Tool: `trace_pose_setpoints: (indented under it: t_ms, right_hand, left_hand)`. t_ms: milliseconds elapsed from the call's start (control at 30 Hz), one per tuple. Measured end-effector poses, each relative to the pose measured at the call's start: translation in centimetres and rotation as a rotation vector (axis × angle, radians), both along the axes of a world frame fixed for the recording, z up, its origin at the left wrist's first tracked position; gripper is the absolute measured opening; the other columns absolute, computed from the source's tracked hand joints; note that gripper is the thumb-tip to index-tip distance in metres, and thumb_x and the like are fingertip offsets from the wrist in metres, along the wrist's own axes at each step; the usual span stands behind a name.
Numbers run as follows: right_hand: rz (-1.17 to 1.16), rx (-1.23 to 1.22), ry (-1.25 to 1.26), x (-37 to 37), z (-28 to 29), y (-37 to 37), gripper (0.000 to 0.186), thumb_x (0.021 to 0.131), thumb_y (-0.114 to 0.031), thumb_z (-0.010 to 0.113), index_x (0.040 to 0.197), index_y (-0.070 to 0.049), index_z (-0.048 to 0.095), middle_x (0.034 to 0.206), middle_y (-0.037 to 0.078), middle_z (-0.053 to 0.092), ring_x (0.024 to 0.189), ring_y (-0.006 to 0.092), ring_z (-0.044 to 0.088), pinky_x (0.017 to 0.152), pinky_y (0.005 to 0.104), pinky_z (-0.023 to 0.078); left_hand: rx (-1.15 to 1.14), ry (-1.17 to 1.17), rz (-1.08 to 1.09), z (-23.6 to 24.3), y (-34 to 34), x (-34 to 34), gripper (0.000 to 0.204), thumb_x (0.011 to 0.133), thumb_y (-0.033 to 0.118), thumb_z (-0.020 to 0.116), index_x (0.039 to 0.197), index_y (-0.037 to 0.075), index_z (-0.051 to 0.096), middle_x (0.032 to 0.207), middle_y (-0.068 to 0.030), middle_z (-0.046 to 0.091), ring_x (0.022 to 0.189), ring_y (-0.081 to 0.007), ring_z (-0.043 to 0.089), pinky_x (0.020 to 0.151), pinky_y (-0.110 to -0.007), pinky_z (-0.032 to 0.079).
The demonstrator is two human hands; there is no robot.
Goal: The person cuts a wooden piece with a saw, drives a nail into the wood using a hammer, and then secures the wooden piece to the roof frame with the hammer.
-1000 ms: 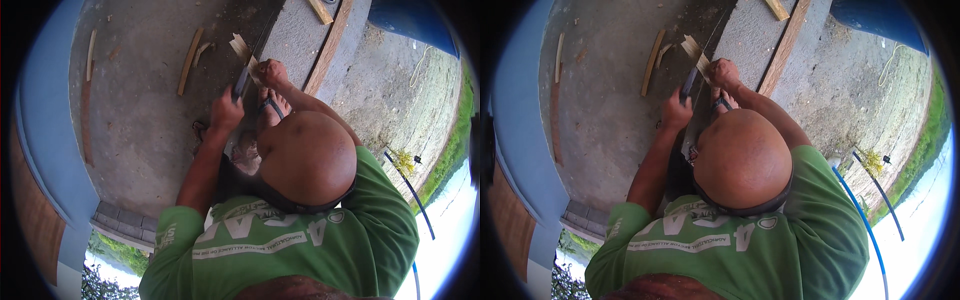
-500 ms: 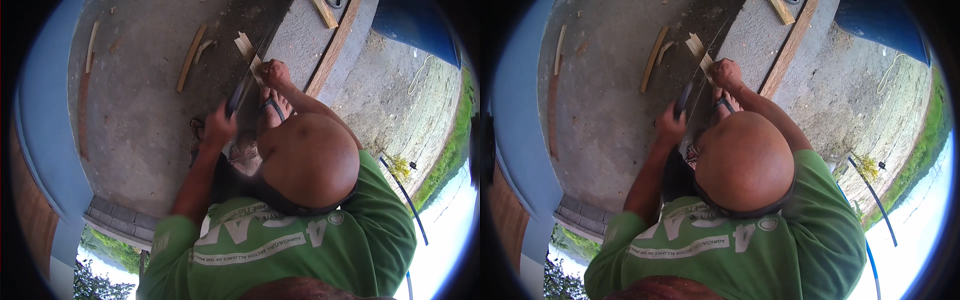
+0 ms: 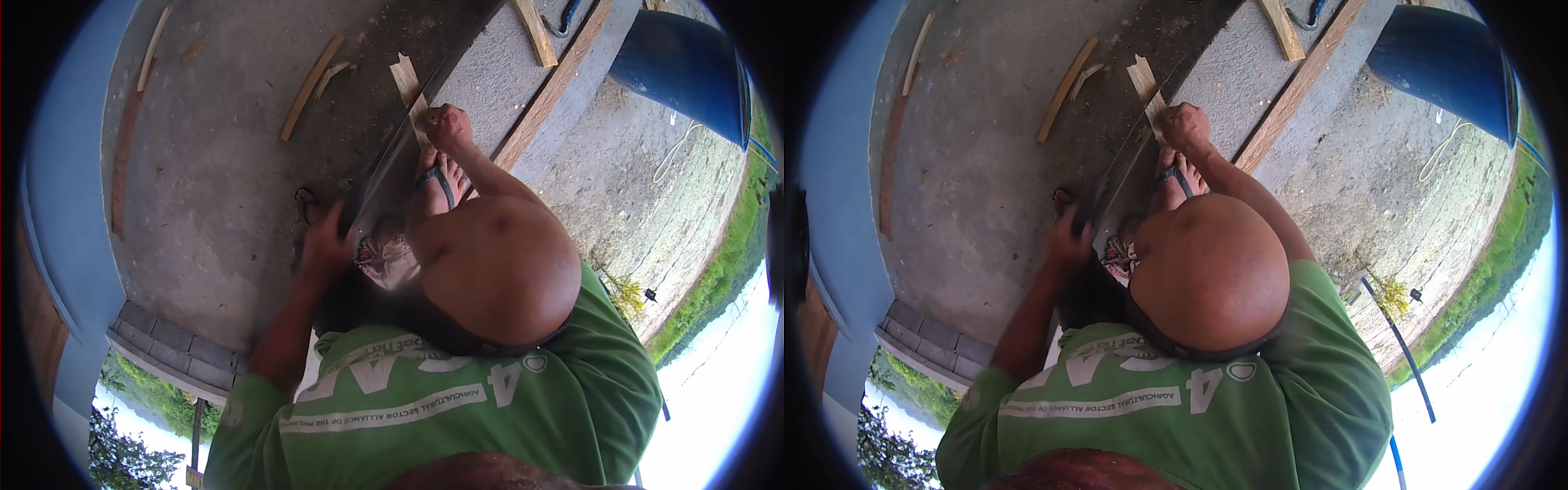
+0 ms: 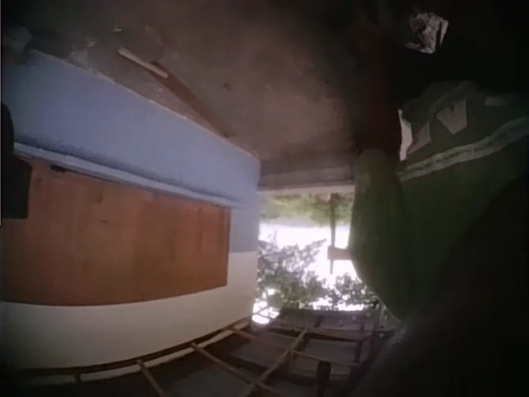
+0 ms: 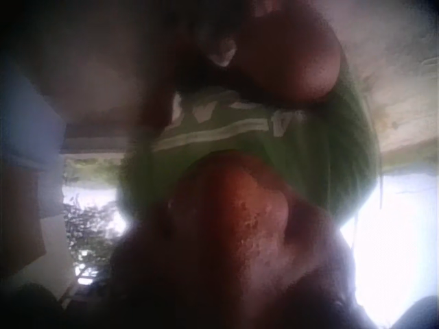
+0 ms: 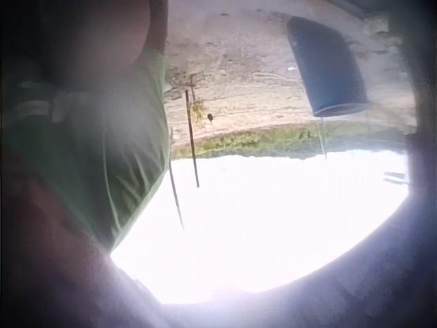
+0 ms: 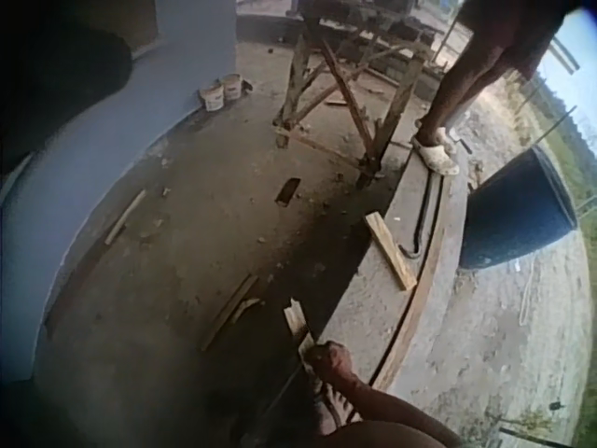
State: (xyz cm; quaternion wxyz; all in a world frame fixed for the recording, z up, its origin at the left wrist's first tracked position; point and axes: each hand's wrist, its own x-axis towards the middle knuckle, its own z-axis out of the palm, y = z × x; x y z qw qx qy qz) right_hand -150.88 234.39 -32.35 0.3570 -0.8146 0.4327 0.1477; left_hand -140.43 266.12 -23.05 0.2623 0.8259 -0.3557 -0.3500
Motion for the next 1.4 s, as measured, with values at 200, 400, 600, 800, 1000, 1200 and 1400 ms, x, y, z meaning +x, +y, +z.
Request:
trace_pose_setpoints:
  t_ms: [200,400,600,800,1000,1200,1400]
  right_hand:
    - [-0.008,-0.013,-0.015,0.5,-0.3,1.1,0.022,0.083,-0.030,0.068,0.099,-0.019,0.077,0.096,0.014,0.073,0.092,0.0360,0.069,0.082,0.0433,0.056]
    - [-0.077,-0.020,0.021,-1.5,-0.5,-1.3,0.021,0.081,-0.030,0.070,0.095,-0.016,0.077,0.091,0.017,0.072,0.088,0.0365,0.070,0.080,0.0434,0.055]
    - [0.075,-0.053,-0.060,1.8,0.0,1.5,0.021,0.080,-0.029,0.070,0.095,-0.017,0.077,0.091,0.017,0.072,0.088,0.0374,0.069,0.079,0.0438,0.055]
    - [0.068,-0.106,-0.014,-1.2,-1.9,-0.5,0.021,0.080,-0.029,0.070,0.095,-0.016,0.076,0.093,0.016,0.072,0.091,0.0364,0.070,0.080,0.0434,0.055]
    - [0.025,-0.034,0.039,-0.2,0.0,-0.5,0.027,0.080,-0.033,0.070,0.100,-0.016,0.075,0.094,0.018,0.071,0.093,0.0386,0.069,0.080,0.0432,0.056]
    - [0.098,-0.124,0.031,0.2,0.0,1.0,0.037,0.077,-0.032,0.076,0.101,-0.004,0.070,0.105,0.021,0.064,0.098,0.0409,0.066,0.081,0.0468,0.055]
    - [0.137,-0.256,0.095,0.4,-2.6,3.5,0.065,0.070,-0.016,0.079,0.124,0.000,0.048,0.119,0.025,0.053,0.101,0.0455,0.064,0.083,0.0499,0.056]
  left_hand:
    - [0.029,0.027,0.009,-2.9,-11.7,1.6,0.049,0.083,0.019,0.068,0.126,-0.003,0.056,0.085,-0.0296,0.066,0.085,-0.0487,0.065,0.074,-0.052,0.055]
    - [0.147,0.112,-0.029,8.6,6.9,-0.2,0.060,0.082,0.015,0.068,0.139,0.006,0.050,0.107,-0.0228,0.069,0.094,-0.0417,0.069,0.083,-0.049,0.056]
    - [-0.039,-0.032,0.061,-4.0,-7.7,1.9,0.050,0.081,0.017,0.069,0.126,-0.001,0.059,0.082,-0.0303,0.066,0.082,-0.0470,0.066,0.072,-0.051,0.055]
    - [0.150,0.130,-0.013,-0.9,-8.2,1.0,0.053,0.079,0.016,0.071,0.126,-0.002,0.057,0.090,-0.0312,0.067,0.087,-0.0480,0.066,0.076,-0.051,0.055]
    - [-0.057,-0.025,-0.003,4.7,2.2,0.5,0.057,0.077,0.011,0.070,0.130,-0.002,0.054,0.102,-0.0308,0.065,0.095,-0.0466,0.066,0.084,-0.050,0.054]
    - [0.020,0.073,-0.035,4.3,-1.3,1.3,0.050,0.083,0.011,0.068,0.130,-0.001,0.055,0.099,-0.0306,0.067,0.091,-0.0471,0.066,0.080,-0.050,0.054]
    - [0.047,0.093,-0.073,1.8,0.4,0.5,0.057,0.081,0.014,0.069,0.132,-0.002,0.049,0.095,-0.0290,0.067,0.090,-0.0467,0.066,0.079,-0.053,0.053]
